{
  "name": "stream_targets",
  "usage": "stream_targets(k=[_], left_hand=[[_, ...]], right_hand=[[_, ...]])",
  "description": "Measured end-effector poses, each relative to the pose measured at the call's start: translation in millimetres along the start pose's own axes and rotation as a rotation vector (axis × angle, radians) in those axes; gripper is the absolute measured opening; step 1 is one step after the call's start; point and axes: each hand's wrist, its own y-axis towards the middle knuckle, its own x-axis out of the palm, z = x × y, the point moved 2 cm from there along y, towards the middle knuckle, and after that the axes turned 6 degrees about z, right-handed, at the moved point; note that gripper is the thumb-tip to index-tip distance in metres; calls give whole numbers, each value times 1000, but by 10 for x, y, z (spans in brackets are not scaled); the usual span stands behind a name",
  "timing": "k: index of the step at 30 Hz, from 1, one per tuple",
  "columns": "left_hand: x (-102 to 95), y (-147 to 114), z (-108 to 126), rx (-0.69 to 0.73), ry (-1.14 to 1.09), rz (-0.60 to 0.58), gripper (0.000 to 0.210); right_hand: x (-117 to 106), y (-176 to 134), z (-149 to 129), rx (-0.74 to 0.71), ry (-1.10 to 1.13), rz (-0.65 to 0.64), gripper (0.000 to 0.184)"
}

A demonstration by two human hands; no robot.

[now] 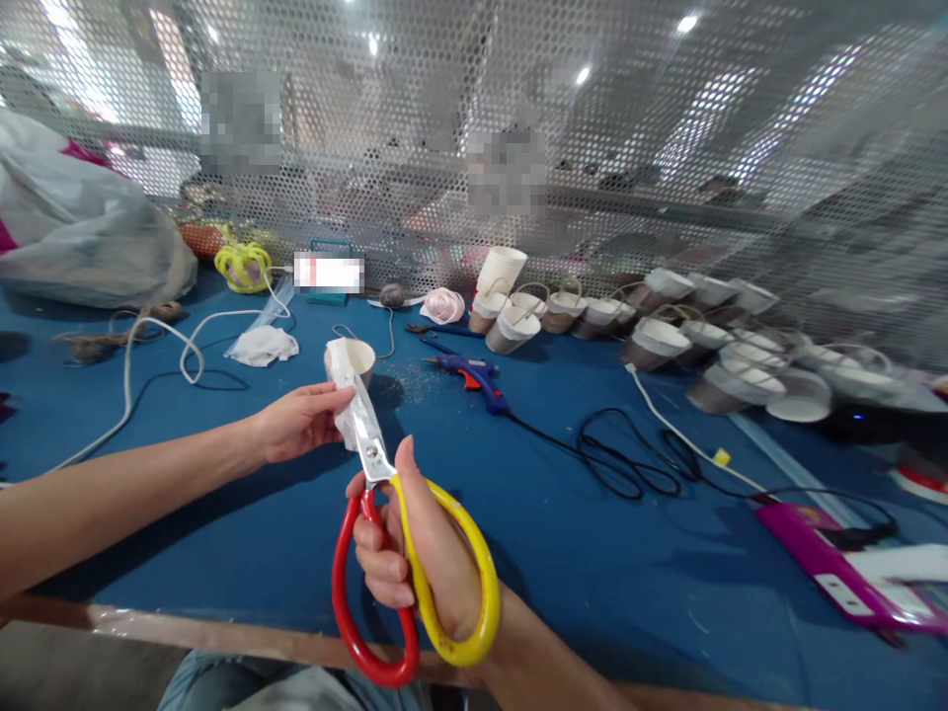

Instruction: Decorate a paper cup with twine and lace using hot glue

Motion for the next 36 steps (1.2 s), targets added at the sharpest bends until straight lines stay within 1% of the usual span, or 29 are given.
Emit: stream_targets(k=[4, 9, 18, 23, 29, 36], left_hand=[[-21, 8, -11, 29, -2, 22, 16], [-19, -28, -6, 48, 3, 20, 21], [-23, -60, -34, 53, 20, 9, 31], [-24, -72, -36, 45, 14, 8, 35], [-34, -75, -44, 51, 15, -8, 38], [-11, -78, -66, 39, -12, -19, 36]], right_hand=[[-2, 4, -4, -9, -7, -15, 66], [15, -33, -19, -13, 14, -72, 69], [69, -87, -61, 75, 90, -98, 69], [77, -91, -65, 80, 119, -94, 66], [58, -73, -79, 80, 99, -95, 68], [82, -57, -90, 94, 101, -27, 66]])
